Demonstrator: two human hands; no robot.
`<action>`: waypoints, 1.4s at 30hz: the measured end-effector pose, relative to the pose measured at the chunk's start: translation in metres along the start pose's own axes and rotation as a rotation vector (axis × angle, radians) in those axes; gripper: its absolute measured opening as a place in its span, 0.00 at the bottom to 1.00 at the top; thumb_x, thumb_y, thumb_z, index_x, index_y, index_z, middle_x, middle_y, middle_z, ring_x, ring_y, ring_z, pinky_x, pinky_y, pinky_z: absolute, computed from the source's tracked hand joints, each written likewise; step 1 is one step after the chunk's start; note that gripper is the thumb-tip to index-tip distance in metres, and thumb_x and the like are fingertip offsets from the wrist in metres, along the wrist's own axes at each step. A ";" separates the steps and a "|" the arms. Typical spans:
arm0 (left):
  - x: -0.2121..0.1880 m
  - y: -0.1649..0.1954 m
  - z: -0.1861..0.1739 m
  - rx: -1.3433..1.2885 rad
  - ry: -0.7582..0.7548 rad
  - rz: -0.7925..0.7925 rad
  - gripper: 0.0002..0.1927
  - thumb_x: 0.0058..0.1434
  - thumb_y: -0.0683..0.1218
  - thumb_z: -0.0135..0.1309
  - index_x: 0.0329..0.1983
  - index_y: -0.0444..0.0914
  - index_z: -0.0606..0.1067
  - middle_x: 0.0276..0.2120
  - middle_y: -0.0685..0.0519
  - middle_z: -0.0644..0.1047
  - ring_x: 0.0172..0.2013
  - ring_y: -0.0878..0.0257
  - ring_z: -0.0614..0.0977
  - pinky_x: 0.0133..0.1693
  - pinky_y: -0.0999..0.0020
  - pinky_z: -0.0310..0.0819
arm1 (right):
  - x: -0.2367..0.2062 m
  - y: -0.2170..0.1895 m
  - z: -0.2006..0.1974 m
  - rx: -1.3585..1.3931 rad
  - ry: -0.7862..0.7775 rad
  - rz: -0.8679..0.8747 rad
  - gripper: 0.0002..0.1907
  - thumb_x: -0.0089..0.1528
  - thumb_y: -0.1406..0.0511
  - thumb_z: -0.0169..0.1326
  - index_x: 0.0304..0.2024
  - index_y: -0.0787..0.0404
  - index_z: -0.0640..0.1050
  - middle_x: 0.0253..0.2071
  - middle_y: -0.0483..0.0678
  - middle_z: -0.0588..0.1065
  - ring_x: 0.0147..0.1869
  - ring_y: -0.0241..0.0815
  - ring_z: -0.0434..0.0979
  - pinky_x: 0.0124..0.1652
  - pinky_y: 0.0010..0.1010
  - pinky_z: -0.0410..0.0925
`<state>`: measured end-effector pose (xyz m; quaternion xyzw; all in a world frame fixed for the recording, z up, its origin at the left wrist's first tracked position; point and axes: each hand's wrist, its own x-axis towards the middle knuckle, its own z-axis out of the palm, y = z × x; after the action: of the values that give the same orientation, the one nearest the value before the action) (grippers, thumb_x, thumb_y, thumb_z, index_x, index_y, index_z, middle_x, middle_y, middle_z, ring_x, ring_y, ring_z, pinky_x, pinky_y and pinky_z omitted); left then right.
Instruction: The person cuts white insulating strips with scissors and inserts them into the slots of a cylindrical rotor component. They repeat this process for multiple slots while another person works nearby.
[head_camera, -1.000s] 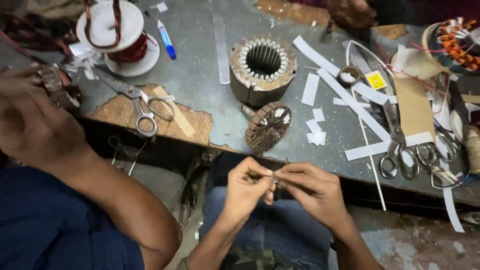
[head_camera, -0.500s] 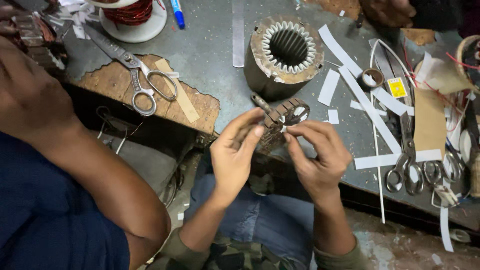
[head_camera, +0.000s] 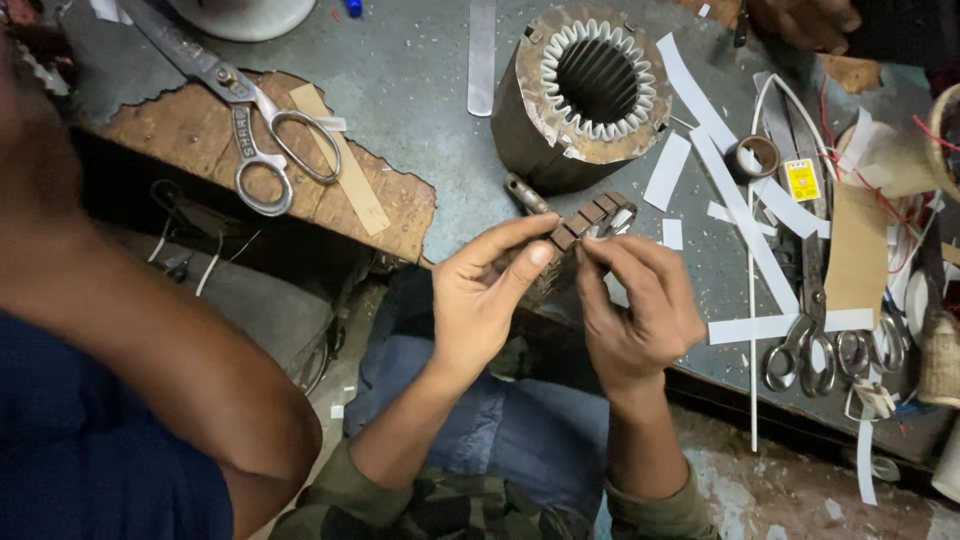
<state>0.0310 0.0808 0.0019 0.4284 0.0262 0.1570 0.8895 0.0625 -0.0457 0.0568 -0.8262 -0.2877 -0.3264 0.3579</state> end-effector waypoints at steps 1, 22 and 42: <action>0.000 0.000 0.000 0.004 -0.004 0.009 0.15 0.71 0.39 0.57 0.59 0.29 0.78 0.49 0.50 0.81 0.48 0.68 0.81 0.52 0.74 0.76 | 0.000 0.001 -0.002 0.020 -0.026 0.017 0.14 0.61 0.77 0.70 0.47 0.65 0.82 0.44 0.53 0.79 0.44 0.41 0.82 0.43 0.26 0.75; -0.003 -0.005 0.006 0.064 0.024 0.048 0.16 0.70 0.39 0.58 0.59 0.28 0.77 0.52 0.47 0.81 0.52 0.65 0.82 0.57 0.71 0.75 | 0.012 0.000 -0.028 0.119 -0.108 0.165 0.10 0.60 0.74 0.70 0.43 0.64 0.83 0.43 0.50 0.80 0.46 0.40 0.83 0.45 0.27 0.74; -0.021 0.002 0.028 0.156 0.060 0.156 0.32 0.60 0.28 0.62 0.68 0.29 0.67 0.57 0.42 0.77 0.58 0.59 0.80 0.61 0.66 0.76 | -0.020 0.045 -0.119 -0.200 -0.138 0.500 0.10 0.66 0.67 0.63 0.48 0.65 0.83 0.45 0.54 0.81 0.46 0.46 0.83 0.47 0.32 0.73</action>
<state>0.0160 0.0544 0.0197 0.4923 0.0316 0.2360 0.8372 0.0421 -0.1691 0.0867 -0.9231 -0.0646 -0.1978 0.3234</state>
